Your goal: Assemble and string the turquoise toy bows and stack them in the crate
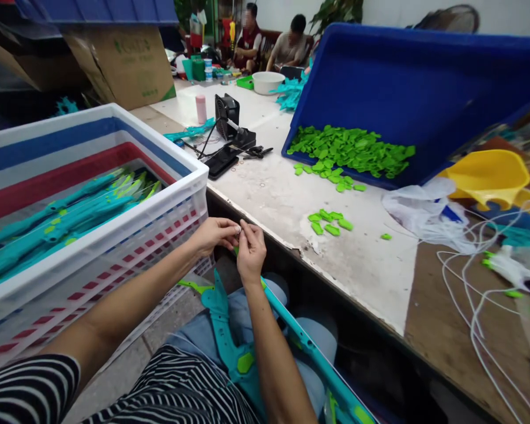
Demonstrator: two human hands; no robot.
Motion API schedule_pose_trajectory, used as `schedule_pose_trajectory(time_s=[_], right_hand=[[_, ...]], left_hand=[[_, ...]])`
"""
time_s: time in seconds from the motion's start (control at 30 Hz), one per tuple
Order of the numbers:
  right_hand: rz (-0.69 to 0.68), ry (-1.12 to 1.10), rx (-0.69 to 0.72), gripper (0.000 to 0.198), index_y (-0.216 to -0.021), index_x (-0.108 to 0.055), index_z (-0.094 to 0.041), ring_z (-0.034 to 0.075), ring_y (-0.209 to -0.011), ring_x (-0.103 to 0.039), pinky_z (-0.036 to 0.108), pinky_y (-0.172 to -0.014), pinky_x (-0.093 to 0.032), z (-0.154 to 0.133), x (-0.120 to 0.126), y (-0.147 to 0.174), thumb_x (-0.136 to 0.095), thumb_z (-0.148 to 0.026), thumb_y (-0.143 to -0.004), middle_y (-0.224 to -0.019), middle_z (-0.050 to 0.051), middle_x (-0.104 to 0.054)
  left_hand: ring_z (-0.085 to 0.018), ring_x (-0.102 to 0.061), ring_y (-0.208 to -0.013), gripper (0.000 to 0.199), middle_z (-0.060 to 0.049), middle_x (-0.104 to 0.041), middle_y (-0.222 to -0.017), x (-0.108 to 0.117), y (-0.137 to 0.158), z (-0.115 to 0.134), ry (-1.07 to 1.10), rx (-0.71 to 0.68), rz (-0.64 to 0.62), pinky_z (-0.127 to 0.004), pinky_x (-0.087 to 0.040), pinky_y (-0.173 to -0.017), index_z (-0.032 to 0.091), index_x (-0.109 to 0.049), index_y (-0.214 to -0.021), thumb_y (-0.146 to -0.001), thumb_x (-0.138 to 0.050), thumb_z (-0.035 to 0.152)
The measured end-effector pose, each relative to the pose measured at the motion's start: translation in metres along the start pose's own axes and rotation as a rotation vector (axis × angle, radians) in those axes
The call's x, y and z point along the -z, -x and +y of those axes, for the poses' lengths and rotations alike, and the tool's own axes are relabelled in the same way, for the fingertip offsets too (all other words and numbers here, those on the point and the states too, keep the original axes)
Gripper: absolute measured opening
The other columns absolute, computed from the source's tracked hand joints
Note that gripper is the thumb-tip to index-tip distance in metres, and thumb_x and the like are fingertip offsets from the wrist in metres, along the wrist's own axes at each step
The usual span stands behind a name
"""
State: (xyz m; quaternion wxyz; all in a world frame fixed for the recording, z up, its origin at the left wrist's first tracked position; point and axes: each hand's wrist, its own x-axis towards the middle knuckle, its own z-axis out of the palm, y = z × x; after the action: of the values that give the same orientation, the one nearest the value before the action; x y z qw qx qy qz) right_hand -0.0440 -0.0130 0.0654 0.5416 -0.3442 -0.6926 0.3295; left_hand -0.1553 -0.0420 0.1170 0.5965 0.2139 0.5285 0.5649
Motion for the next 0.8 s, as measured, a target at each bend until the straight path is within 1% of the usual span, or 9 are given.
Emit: schedule_pose_trajectory(time_s=[0.07, 0.13, 0.23, 0.37, 0.5, 0.6, 0.67, 0.73, 0.8], right_hand=[[-0.009, 0.014, 0.035, 0.026, -0.109, -0.067, -0.022, 0.015, -0.085, -0.062, 0.029, -0.076, -0.052, 0.000, 0.002, -0.001, -0.052, -0.021, -0.088, -0.093, 0.004, -0.064], [0.000, 0.058, 0.116, 0.018, -0.100, -0.069, -0.022, 0.016, -0.083, -0.062, 0.030, -0.075, -0.052, 0.000, 0.005, -0.004, -0.057, -0.022, -0.087, -0.089, 0.004, -0.065], [-0.028, 0.143, 0.240, 0.009, -0.086, -0.069, -0.021, 0.016, -0.079, -0.062, 0.030, -0.073, -0.052, -0.002, 0.012, -0.011, -0.060, -0.021, -0.086, -0.084, 0.003, -0.065], [-0.094, 0.227, 0.311, 0.008, -0.084, -0.064, -0.020, 0.016, -0.077, -0.062, 0.029, -0.070, -0.051, -0.004, 0.018, -0.016, -0.057, -0.019, -0.087, -0.083, 0.003, -0.065], [-0.089, 0.280, 0.251, 0.011, -0.079, -0.058, -0.019, 0.016, -0.074, -0.058, 0.029, -0.066, -0.049, -0.005, 0.018, -0.014, -0.051, -0.020, -0.088, -0.078, 0.003, -0.060], [-0.093, 0.248, 0.110, 0.013, -0.077, -0.054, -0.019, 0.015, -0.069, -0.056, 0.029, -0.065, -0.048, -0.006, 0.021, -0.010, -0.048, -0.022, -0.088, -0.075, 0.002, -0.057], [-0.123, 0.212, 0.028, 0.014, -0.077, -0.053, -0.020, 0.015, -0.067, -0.056, 0.028, -0.064, -0.048, -0.006, 0.023, -0.006, -0.046, -0.025, -0.089, -0.075, 0.001, -0.056], [-0.150, 0.222, 0.030, 0.016, -0.077, -0.051, -0.020, 0.015, -0.069, -0.055, 0.029, -0.065, -0.048, -0.005, 0.025, -0.003, -0.045, -0.026, -0.090, -0.076, 0.002, -0.055], [-0.147, 0.296, 0.097, 0.016, -0.076, -0.050, -0.021, 0.017, -0.074, -0.054, 0.031, -0.070, -0.047, -0.001, 0.025, 0.000, -0.043, -0.026, -0.090, -0.077, 0.003, -0.055]], left_hand=[[-0.010, -0.058, -0.044, 0.013, -0.001, -0.060, -0.054, -0.003, -0.001, 0.000, 0.020, -0.002, 0.051, -0.017, -0.046, -0.041, 0.009, -0.061, -0.064, -0.077, -0.062, 0.006], [-0.010, -0.059, -0.046, 0.015, -0.001, -0.060, -0.053, -0.004, -0.002, 0.002, 0.024, 0.016, 0.051, -0.017, -0.046, -0.043, 0.009, -0.060, -0.061, -0.076, -0.063, 0.008], [-0.012, -0.062, -0.052, 0.014, -0.004, -0.062, -0.056, 0.000, -0.005, 0.007, -0.007, 0.065, -0.046, -0.019, -0.050, -0.049, 0.008, -0.061, -0.059, -0.072, -0.065, 0.009], [-0.010, -0.062, -0.053, 0.003, -0.003, -0.064, -0.059, 0.007, -0.009, 0.009, -0.135, 0.036, -0.144, -0.020, -0.052, -0.056, 0.007, -0.065, -0.067, -0.069, -0.066, 0.006], [-0.010, -0.059, -0.048, 0.006, 0.001, -0.059, -0.051, 0.005, -0.009, 0.006, -0.285, -0.045, -0.157, -0.018, -0.048, -0.050, 0.008, -0.062, -0.068, -0.071, -0.063, 0.004], [-0.008, -0.051, -0.041, 0.008, 0.003, -0.055, -0.047, 0.002, -0.006, 0.004, -0.378, -0.124, -0.096, -0.017, -0.040, -0.043, 0.010, -0.062, -0.066, -0.074, -0.064, 0.009], [-0.006, -0.048, -0.041, 0.010, 0.003, -0.056, -0.047, 0.002, -0.004, 0.003, -0.418, -0.164, -0.072, -0.017, -0.038, -0.046, 0.010, -0.064, -0.063, -0.073, -0.064, 0.009], [-0.006, -0.051, -0.049, 0.011, 0.002, -0.060, -0.052, 0.004, -0.004, 0.000, -0.416, -0.182, -0.089, -0.017, -0.041, -0.053, 0.010, -0.068, -0.062, -0.072, -0.064, 0.008], [-0.009, -0.055, -0.058, 0.009, 0.000, -0.064, -0.058, 0.005, -0.004, -0.004, -0.409, -0.189, -0.111, -0.019, -0.043, -0.060, 0.011, -0.070, -0.063, -0.070, -0.065, 0.009]])
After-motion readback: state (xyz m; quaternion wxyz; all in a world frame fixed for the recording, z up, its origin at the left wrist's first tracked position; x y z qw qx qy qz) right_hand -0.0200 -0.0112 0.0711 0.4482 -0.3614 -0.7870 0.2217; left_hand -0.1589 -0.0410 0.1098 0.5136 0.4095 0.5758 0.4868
